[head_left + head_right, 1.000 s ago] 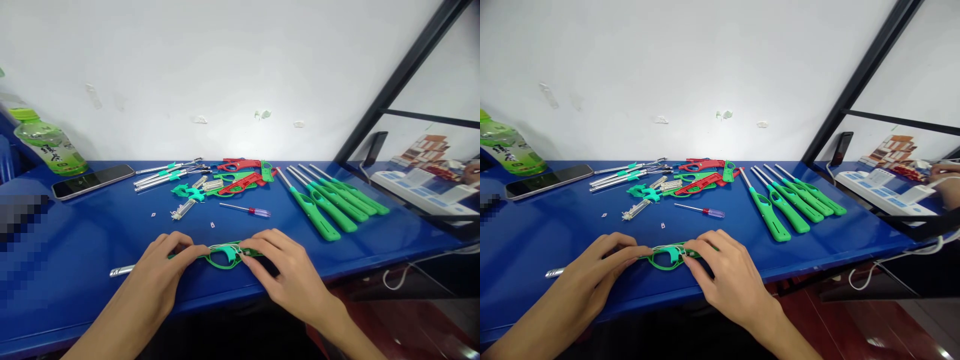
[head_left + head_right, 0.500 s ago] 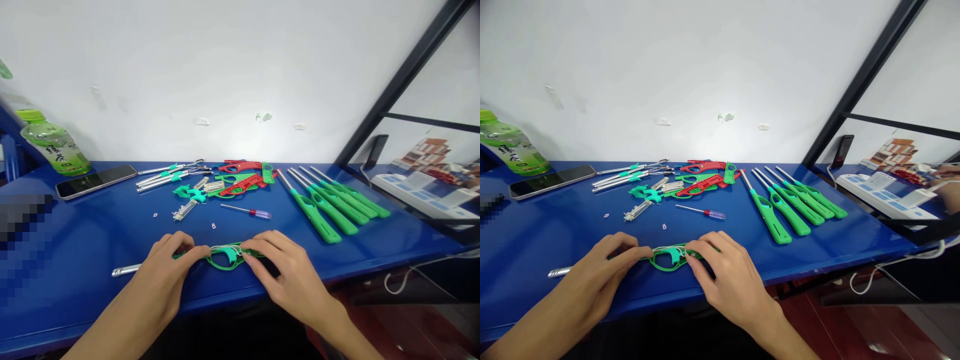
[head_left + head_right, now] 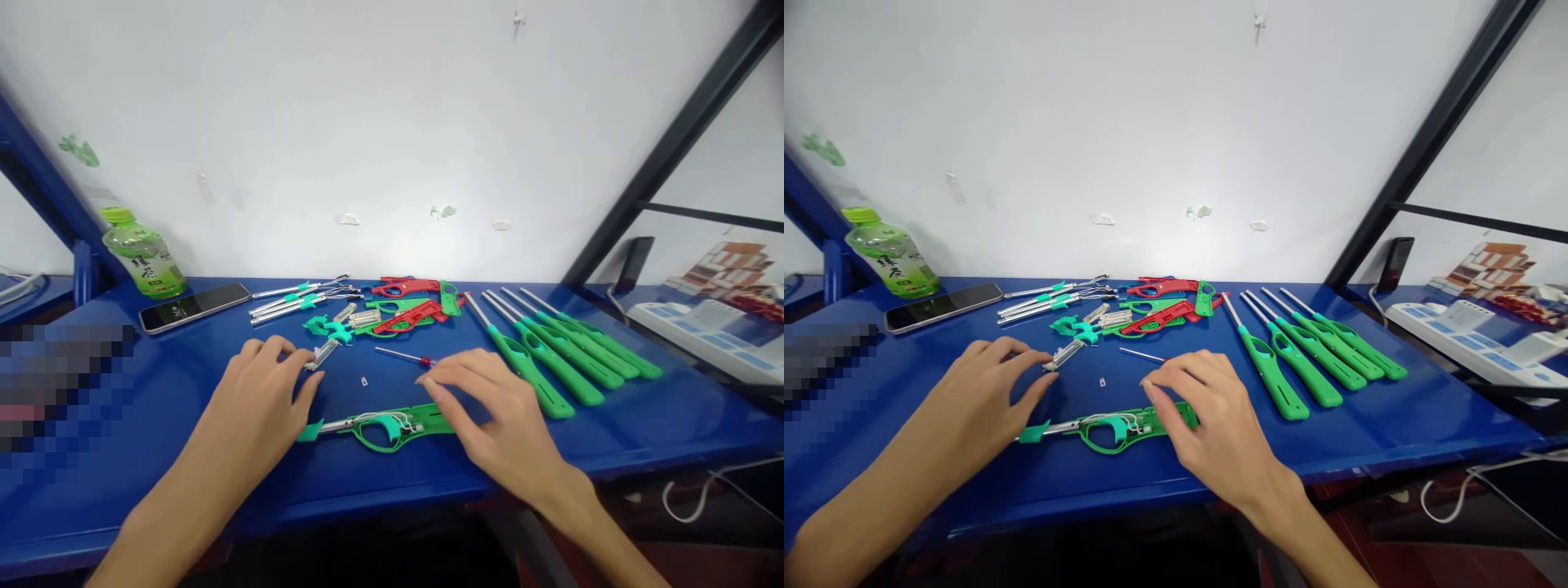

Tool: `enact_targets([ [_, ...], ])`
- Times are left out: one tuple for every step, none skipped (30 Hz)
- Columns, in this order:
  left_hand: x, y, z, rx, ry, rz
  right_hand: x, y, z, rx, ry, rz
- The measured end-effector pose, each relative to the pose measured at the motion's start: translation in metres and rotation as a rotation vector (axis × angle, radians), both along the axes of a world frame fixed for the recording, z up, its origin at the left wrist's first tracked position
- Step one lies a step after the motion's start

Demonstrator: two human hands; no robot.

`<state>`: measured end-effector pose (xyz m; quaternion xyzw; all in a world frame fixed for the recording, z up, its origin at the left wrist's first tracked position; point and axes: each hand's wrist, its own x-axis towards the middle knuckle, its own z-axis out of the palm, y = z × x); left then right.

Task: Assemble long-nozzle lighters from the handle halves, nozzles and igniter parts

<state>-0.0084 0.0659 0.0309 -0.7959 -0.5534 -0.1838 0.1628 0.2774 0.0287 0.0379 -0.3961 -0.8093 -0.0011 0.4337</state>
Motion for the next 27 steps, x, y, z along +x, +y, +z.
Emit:
enact_targets([
  [0.0, 0.007, 0.001, -0.002, 0.026, 0.022, -0.001, 0.004, 0.007, 0.028, -0.018, 0.003],
  [0.001, 0.014, 0.001, -0.005, 0.045, 0.034, -0.002, 0.007, 0.014, 0.055, -0.029, 0.006],
  [0.003, 0.019, 0.001, -0.006, 0.055, 0.039, -0.003, 0.009, 0.021, 0.077, -0.033, 0.011],
  [0.004, 0.022, 0.001, -0.003, 0.057, 0.038, -0.005, 0.011, 0.028, 0.099, -0.029, 0.014],
  [0.005, 0.024, 0.001, 0.0, 0.058, 0.039, -0.007, 0.012, 0.034, 0.117, -0.024, 0.016],
  [0.006, 0.025, 0.0, 0.006, 0.056, 0.039, -0.009, 0.012, 0.04, 0.13, -0.017, 0.016],
  [0.007, 0.024, 0.001, 0.014, 0.051, 0.04, -0.011, 0.012, 0.045, 0.141, -0.011, 0.015],
  [0.006, 0.023, 0.001, 0.023, 0.043, 0.04, -0.013, 0.012, 0.05, 0.149, -0.003, 0.012],
  [0.005, 0.021, 0.002, 0.031, 0.033, 0.039, -0.014, 0.012, 0.053, 0.151, 0.007, 0.004],
  [0.004, 0.019, 0.003, 0.036, 0.021, 0.037, -0.015, 0.013, 0.055, 0.148, 0.016, -0.007],
  [0.002, 0.017, 0.004, 0.038, 0.008, 0.035, -0.016, 0.014, 0.056, 0.142, 0.022, -0.019],
  [-0.001, 0.015, 0.006, 0.036, -0.007, 0.031, -0.016, 0.017, 0.056, 0.13, 0.02, -0.031],
  [-0.004, 0.014, 0.007, 0.03, -0.023, 0.026, -0.015, 0.019, 0.055, 0.114, 0.013, -0.042],
  [-0.006, 0.013, 0.008, 0.02, -0.041, 0.019, -0.013, 0.023, 0.053, 0.096, 0.0, -0.054],
  [-0.009, 0.013, 0.009, 0.009, -0.061, 0.009, -0.01, 0.028, 0.051, 0.077, -0.016, -0.068],
  [-0.011, 0.014, 0.009, -0.005, -0.08, -0.003, -0.007, 0.033, 0.048, 0.06, -0.027, -0.086],
  [-0.013, 0.014, 0.01, -0.02, -0.101, -0.017, -0.002, 0.038, 0.046, 0.038, -0.037, -0.109],
  [-0.014, 0.015, 0.01, -0.034, -0.121, -0.032, 0.002, 0.043, 0.044, 0.018, -0.04, -0.135],
  [-0.014, 0.015, 0.01, -0.047, -0.14, -0.049, 0.006, 0.047, 0.042, -0.012, -0.042, -0.151],
  [-0.013, 0.015, 0.01, -0.059, -0.159, -0.068, 0.008, 0.05, 0.04, -0.049, -0.039, -0.156],
  [-0.011, 0.014, 0.011, -0.069, -0.176, -0.088, 0.009, 0.051, 0.039, -0.095, -0.033, -0.145],
  [-0.008, 0.012, 0.011, -0.077, -0.187, -0.111, 0.007, 0.051, 0.037, -0.147, -0.026, -0.117],
  [-0.003, 0.009, 0.012, -0.087, -0.201, -0.143, 0.003, 0.05, 0.035, -0.197, -0.02, -0.078],
  [0.003, 0.005, 0.014, -0.1, -0.222, -0.184, -0.002, 0.048, 0.033, -0.243, -0.021, -0.032],
  [0.009, 0.001, 0.016, -0.116, -0.242, -0.23, -0.009, 0.044, 0.031, -0.276, -0.029, 0.019],
  [0.015, -0.004, 0.019, -0.135, -0.282, -0.288, -0.017, 0.041, 0.029, -0.295, -0.055, 0.062],
  [0.021, -0.008, 0.021, -0.148, -0.317, -0.333, -0.024, 0.038, 0.027, -0.309, -0.098, 0.1],
])
